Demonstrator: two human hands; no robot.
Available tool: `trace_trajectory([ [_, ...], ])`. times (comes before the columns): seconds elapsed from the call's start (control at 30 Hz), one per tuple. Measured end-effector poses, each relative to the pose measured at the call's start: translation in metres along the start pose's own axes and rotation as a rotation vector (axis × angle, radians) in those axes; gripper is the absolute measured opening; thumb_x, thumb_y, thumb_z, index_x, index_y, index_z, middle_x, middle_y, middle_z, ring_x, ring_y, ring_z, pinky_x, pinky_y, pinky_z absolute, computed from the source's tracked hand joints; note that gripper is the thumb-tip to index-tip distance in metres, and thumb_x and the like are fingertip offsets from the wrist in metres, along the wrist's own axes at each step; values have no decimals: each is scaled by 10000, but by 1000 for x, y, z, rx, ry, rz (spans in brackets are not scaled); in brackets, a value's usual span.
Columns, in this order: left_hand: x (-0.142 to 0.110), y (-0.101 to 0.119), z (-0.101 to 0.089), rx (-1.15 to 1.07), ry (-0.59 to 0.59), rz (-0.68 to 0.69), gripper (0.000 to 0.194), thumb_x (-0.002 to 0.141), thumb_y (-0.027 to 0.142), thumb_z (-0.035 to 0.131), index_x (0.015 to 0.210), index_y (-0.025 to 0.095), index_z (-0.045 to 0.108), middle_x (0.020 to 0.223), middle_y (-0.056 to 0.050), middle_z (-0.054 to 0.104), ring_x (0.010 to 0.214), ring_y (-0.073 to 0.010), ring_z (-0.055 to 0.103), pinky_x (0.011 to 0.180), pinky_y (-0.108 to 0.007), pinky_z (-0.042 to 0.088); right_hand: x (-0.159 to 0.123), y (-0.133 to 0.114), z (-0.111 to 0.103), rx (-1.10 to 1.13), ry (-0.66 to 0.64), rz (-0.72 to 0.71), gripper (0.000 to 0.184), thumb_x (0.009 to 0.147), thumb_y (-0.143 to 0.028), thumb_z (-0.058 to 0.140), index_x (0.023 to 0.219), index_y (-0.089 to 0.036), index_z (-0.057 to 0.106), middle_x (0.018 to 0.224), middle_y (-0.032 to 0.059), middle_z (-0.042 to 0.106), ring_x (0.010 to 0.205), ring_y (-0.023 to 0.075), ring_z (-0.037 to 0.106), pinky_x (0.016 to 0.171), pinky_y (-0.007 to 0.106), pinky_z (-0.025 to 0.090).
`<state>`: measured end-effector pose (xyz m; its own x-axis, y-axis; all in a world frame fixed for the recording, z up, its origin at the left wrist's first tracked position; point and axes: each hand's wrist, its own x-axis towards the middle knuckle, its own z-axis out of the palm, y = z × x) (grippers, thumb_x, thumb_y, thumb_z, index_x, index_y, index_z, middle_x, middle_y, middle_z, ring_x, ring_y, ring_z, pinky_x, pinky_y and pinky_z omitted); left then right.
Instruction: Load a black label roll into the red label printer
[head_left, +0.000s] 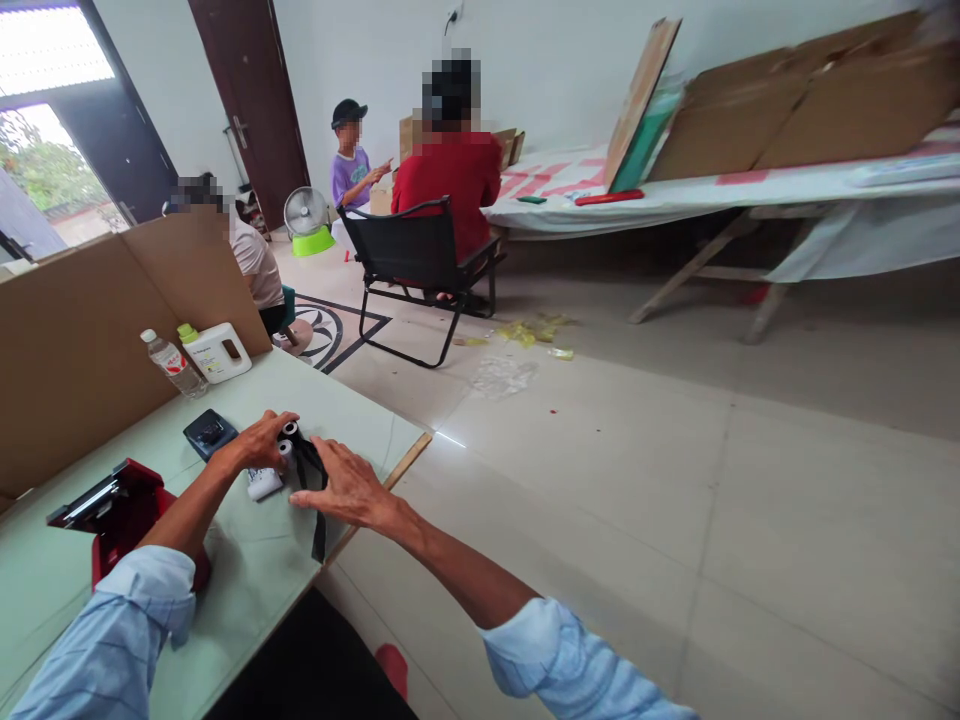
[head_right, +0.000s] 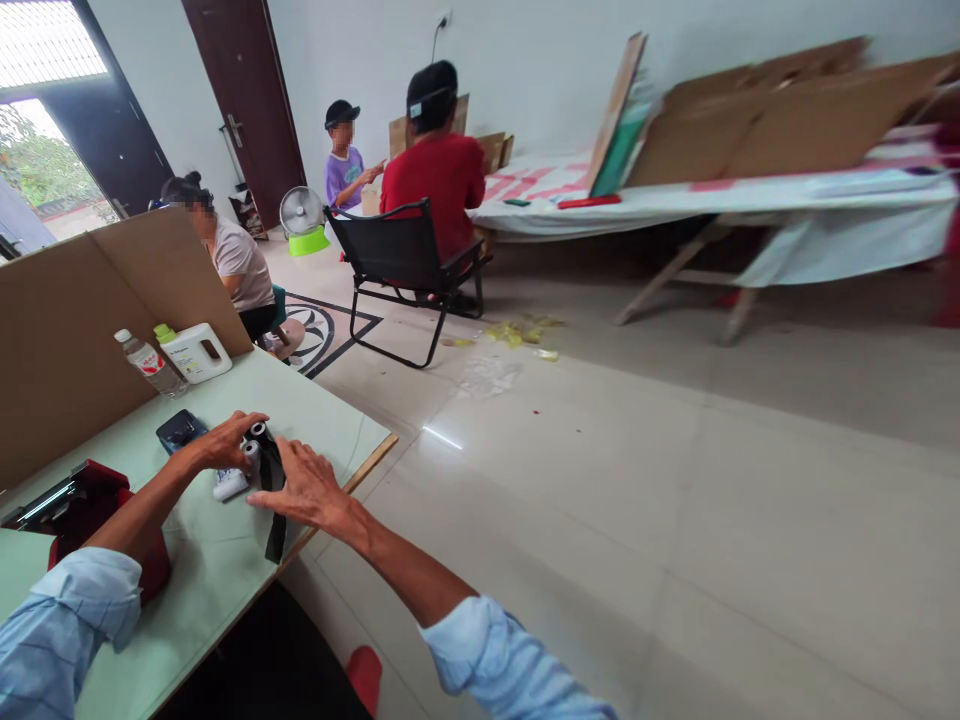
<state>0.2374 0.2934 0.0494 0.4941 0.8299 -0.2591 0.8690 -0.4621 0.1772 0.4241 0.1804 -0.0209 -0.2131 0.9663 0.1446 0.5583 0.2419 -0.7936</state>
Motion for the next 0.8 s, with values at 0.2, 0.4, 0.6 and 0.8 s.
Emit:
trace_trajectory([
  [0.2, 2, 4, 10, 27, 74, -25, 626, 696, 250, 753, 1298, 229, 581, 1145, -71, 582, 1054, -259, 641, 957, -362, 519, 1, -14, -7, -135, -49, 72, 481, 875, -207, 574, 1356, -210, 574, 1279, 100, 689, 1157, 287, 645, 900, 351, 462],
  [0.4, 1, 7, 18, 32, 139, -77, 545, 741, 330, 731, 1258, 249, 579, 1112, -64, 587, 1014, -266, 646, 883, -361, 522, 20, -7, -23, -254, -95, 66, 454, 908, -146, 493, 1294, -300, 677, 1230, 42, 752, 1148, 257, 674, 885, 326, 448],
  [0.6, 1, 2, 19, 16, 142, -92, 622, 703, 397, 776, 1280, 262, 584, 1136, -71, 599, 1024, -283, 653, 868, -368, 521, 23, -2, -26, -288, -76, 76, 342, 938, -200, 510, 1212, -249, 709, 1187, 80, 757, 1167, 273, 664, 882, 337, 441],
  [0.8, 3, -4, 14, -14, 122, -52, 723, 655, 380, 812, 1332, 268, 584, 1163, -62, 606, 1074, -270, 649, 922, -348, 515, 15, -2, -26, -306, -86, 87, 371, 952, -308, 562, 1310, -247, 633, 1283, 70, 724, 1183, 266, 656, 870, 330, 441],
])
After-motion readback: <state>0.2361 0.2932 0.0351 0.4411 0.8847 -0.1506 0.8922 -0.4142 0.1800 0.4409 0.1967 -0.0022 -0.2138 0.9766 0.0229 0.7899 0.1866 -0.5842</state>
